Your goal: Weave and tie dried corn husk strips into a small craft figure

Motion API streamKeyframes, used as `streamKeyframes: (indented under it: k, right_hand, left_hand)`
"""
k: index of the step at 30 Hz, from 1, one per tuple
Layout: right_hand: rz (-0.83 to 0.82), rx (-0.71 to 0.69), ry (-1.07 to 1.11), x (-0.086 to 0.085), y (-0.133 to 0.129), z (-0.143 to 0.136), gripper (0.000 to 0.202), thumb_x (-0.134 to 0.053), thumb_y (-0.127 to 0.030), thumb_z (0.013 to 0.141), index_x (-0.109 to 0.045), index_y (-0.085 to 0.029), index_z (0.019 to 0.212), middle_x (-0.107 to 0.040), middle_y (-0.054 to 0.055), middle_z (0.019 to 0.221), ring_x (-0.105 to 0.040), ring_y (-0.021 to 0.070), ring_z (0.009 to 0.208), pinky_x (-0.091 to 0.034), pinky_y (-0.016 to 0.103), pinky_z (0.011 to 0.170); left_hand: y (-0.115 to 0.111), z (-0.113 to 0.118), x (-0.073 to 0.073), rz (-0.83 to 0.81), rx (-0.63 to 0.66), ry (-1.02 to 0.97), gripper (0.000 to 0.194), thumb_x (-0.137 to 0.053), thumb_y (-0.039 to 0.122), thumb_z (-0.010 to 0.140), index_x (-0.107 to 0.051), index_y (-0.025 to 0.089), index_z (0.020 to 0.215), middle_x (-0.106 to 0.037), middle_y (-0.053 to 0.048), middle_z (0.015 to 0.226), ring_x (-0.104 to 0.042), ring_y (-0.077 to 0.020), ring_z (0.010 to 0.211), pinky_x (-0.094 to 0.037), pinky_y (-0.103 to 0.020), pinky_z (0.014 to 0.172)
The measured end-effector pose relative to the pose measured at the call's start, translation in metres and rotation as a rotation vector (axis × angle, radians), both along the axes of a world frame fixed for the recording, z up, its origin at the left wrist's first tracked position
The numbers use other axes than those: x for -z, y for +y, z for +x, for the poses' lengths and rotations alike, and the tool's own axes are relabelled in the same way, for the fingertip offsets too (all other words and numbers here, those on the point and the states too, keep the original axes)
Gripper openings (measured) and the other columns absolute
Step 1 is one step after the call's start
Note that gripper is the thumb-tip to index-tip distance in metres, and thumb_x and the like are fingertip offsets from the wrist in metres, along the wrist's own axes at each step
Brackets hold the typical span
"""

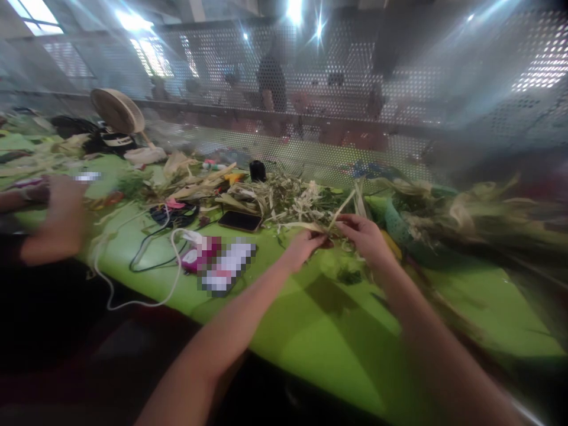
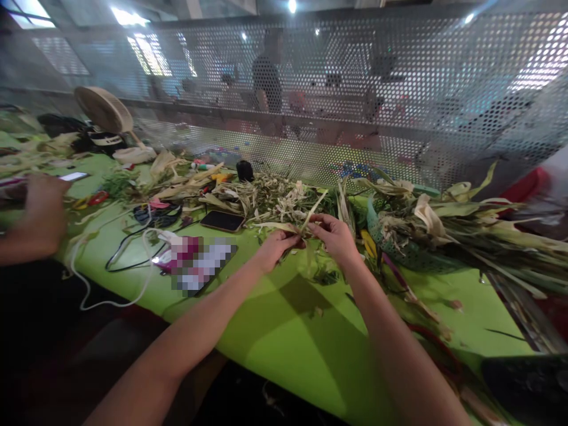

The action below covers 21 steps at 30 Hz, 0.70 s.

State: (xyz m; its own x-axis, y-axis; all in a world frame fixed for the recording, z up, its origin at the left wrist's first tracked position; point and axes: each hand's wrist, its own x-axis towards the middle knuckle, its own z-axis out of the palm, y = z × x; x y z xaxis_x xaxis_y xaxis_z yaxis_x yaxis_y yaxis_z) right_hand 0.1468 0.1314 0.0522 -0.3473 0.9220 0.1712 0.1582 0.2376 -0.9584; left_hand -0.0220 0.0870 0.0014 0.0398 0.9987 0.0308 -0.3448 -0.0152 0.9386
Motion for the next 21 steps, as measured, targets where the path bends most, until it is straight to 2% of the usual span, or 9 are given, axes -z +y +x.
streamKeyframes:
  k: [4,7,10,14,19,21]
  right_hand:
    - [0.037,0.027,0.038,0.001,0.000,-0.002,0.031,-0.077,-0.046,0.063,-0.065,-0.018,0.071,-0.058,-0.002,0.064,-0.046,0.0110,0.057,-0.038,0.026,0.057]
    - [0.049,0.008,0.027,0.005,0.000,-0.002,0.029,-0.077,-0.044,0.063,-0.065,-0.018,0.070,-0.057,-0.002,0.065,-0.048,0.0117,0.061,-0.039,0.026,0.060]
    - [-0.011,-0.031,0.026,0.012,0.001,-0.006,0.030,-0.078,-0.043,0.060,-0.064,-0.017,0.068,-0.057,-0.002,0.064,-0.047,0.0111,0.060,-0.038,0.026,0.058]
    - [-0.169,-0.053,0.043,0.022,0.001,-0.013,0.038,-0.077,-0.051,0.060,-0.059,-0.019,0.066,-0.049,-0.005,0.056,-0.039,0.0091,0.049,-0.031,0.025,0.047]
    - [-0.012,0.117,0.075,0.014,-0.002,-0.010,0.038,-0.075,-0.052,0.066,-0.062,-0.019,0.078,-0.054,-0.004,0.063,-0.043,0.0094,0.052,-0.033,0.024,0.048]
    - [-0.004,0.114,0.051,0.007,-0.005,-0.007,0.038,-0.070,-0.056,0.071,-0.061,-0.019,0.075,-0.054,-0.003,0.062,-0.040,0.0084,0.049,-0.031,0.024,0.046]
  left_hand:
    - [-0.001,0.002,0.006,0.056,0.065,0.216,0.030,-0.074,0.039,0.074,-0.071,0.013,0.088,-0.068,-0.005,0.076,-0.059,-0.0130,0.069,-0.047,-0.028,0.072]
    - [-0.005,0.000,0.005,0.109,0.117,0.358,0.030,-0.072,0.042,0.076,-0.069,0.014,0.088,-0.064,-0.001,0.072,-0.055,-0.0120,0.065,-0.044,-0.027,0.067]
    - [-0.009,0.001,0.004,0.126,0.185,0.397,0.028,-0.073,0.041,0.076,-0.068,0.015,0.085,-0.063,-0.001,0.073,-0.055,-0.0115,0.067,-0.044,-0.027,0.068]
    - [-0.007,0.008,0.006,0.054,0.183,0.226,0.034,-0.079,0.041,0.068,-0.069,0.012,0.083,-0.063,-0.001,0.070,-0.053,-0.0095,0.062,-0.042,-0.026,0.065]
    - [-0.005,0.012,-0.003,-0.069,-0.009,-0.083,0.036,-0.085,0.039,0.060,-0.069,0.011,0.077,-0.065,-0.002,0.068,-0.052,-0.0076,0.058,-0.042,-0.024,0.062]
    - [-0.005,0.010,-0.009,-0.101,-0.093,-0.175,0.035,-0.086,0.036,0.058,-0.069,0.012,0.076,-0.066,-0.003,0.067,-0.054,-0.0084,0.058,-0.043,-0.024,0.061]
